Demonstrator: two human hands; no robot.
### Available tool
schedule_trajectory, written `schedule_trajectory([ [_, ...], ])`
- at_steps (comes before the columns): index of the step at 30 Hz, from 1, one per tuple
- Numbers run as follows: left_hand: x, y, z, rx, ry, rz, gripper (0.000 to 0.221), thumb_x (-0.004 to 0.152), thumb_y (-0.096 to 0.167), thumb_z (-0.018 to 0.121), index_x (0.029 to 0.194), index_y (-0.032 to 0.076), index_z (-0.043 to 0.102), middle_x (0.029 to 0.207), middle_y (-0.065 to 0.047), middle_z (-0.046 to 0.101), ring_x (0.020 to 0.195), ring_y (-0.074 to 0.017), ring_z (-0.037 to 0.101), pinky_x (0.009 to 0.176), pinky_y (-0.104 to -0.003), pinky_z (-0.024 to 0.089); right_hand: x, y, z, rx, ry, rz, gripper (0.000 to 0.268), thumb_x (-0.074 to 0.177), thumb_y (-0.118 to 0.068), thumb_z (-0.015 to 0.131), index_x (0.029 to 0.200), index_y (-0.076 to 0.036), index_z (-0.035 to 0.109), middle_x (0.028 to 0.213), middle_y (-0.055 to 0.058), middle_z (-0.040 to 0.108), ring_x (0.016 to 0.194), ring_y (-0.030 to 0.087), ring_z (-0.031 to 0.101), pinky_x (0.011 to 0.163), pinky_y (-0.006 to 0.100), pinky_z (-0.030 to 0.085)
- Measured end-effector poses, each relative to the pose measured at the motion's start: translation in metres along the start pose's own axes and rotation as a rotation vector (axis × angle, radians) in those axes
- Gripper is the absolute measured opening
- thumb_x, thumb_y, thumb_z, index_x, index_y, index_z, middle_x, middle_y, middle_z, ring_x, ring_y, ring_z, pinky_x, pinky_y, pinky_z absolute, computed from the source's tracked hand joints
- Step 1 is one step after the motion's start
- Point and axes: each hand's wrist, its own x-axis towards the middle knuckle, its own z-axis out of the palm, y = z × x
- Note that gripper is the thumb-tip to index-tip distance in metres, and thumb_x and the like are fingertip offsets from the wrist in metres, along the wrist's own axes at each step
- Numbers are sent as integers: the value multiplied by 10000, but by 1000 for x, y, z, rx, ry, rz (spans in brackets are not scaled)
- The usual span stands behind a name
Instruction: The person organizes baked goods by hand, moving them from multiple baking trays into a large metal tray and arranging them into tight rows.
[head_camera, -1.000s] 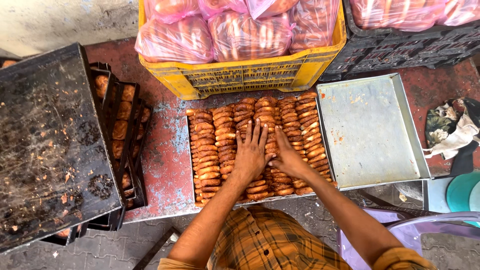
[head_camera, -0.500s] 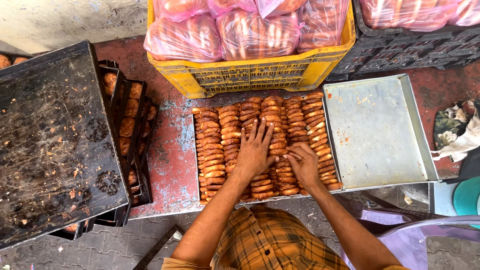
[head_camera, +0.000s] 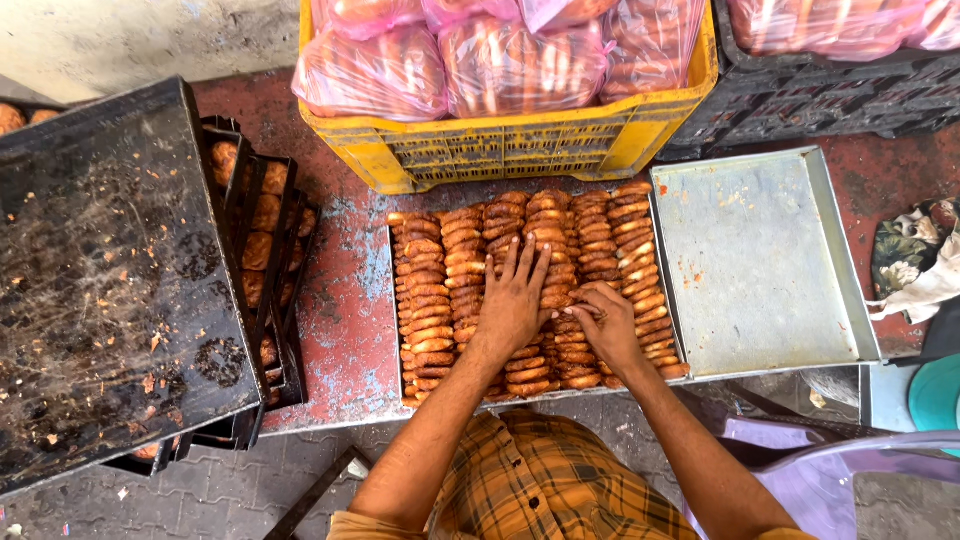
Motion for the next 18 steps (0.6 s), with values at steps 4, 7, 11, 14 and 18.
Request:
schedule_trajectory([
  [4, 4, 4, 6, 24, -20, -11, 1045, 924, 547, 667, 1629, 88, 47, 1698, -217, 42, 1554, -413, 56, 1202, -689, 147, -3, -5, 4, -179, 3, 14, 201, 909, -63, 744, 1095, 9, 727, 1076, 129, 693, 960, 210, 722, 807, 289, 660],
  [7, 6, 7, 8, 36, -12, -27, 1050, 932, 499, 683, 1635, 70, 31, 1689, -250, 26, 1552, -435, 35, 1192, -695, 137, -2, -8, 8, -193, 34, 10, 214, 926, -80, 732, 1121, 2, 702, 1116, 138, 687, 997, 214, 709, 840, 305, 653],
  [11, 6, 7, 10, 18, -29, -38, 1062, 932, 501, 682, 1634, 70, 13, 1694, -247, 12, 1562, -428, 29, 1211, -705, 125, -3, -13, 7, -225, 49, -19, 289, 887, -105, 753, 1142, 14, 687, 1169, 170, 668, 1041, 242, 683, 889, 350, 617],
  [14, 9, 8, 10, 41, -26, -47, 1060, 931, 533, 664, 1623, 76, 3, 1688, -243, 7, 1563, -431, 27, 1217, -709, 123, -3, -18, 8, -286, 103, -147, 206, 868, -117, 774, 1045, -27, 719, 1180, 149, 682, 1037, 233, 685, 889, 365, 606],
  [18, 9, 12, 14, 202, -9, -65, 1062, 946, 499, 669, 1637, 61, -8, 1686, -270, -1, 1550, -445, 32, 1186, -702, 141, -3, -22, 10, -290, 111, -162, 100, 912, -110, 776, 985, -49, 744, 1069, 70, 718, 959, 181, 702, 817, 339, 610],
])
